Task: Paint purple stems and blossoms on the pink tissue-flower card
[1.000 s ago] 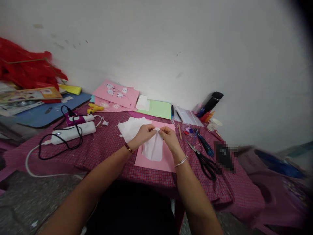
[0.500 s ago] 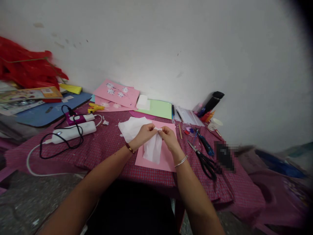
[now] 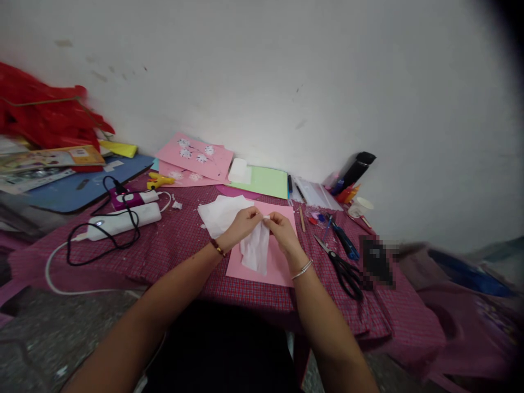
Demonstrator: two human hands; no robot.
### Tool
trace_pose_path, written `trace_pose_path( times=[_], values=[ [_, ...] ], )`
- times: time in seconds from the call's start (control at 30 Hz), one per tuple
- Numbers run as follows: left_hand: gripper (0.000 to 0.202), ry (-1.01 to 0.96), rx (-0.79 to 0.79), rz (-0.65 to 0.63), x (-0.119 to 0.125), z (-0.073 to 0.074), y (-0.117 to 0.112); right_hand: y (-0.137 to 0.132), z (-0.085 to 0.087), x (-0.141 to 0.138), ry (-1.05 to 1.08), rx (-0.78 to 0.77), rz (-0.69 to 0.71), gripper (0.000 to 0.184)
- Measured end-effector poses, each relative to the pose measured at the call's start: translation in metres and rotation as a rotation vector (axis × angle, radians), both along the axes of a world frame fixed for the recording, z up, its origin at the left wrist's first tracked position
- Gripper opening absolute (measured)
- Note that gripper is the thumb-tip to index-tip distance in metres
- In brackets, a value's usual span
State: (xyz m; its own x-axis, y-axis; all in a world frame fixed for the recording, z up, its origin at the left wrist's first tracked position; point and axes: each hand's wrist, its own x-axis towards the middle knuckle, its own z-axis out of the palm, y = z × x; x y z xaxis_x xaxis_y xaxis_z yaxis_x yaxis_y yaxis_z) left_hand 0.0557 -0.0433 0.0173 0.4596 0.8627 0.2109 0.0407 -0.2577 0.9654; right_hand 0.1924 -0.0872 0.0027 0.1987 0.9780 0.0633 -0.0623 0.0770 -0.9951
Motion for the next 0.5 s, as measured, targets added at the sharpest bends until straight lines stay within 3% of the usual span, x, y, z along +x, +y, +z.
trace_pose_path(
  times=[0.17, 0.4, 0.5],
  values=[
    [0.020, -0.061, -0.055, -0.006, 0.0002, -0.0021, -0.0010, -0.0024, 0.0052, -0.0020, 0.156, -0.071, -0.013, 0.029],
    [0.027, -0.245, -0.332, -0.043, 0.0038, -0.0016, -0.0035, -0.0045, 0.0085, -0.0032, 0.188, -0.078, -0.009, 0.028],
    [0.028, -0.233, -0.332, -0.068, 0.0040, -0.0023, -0.0024, -0.0045, 0.0082, -0.0032, 0.191, -0.085, 0.005, 0.026]
  ],
)
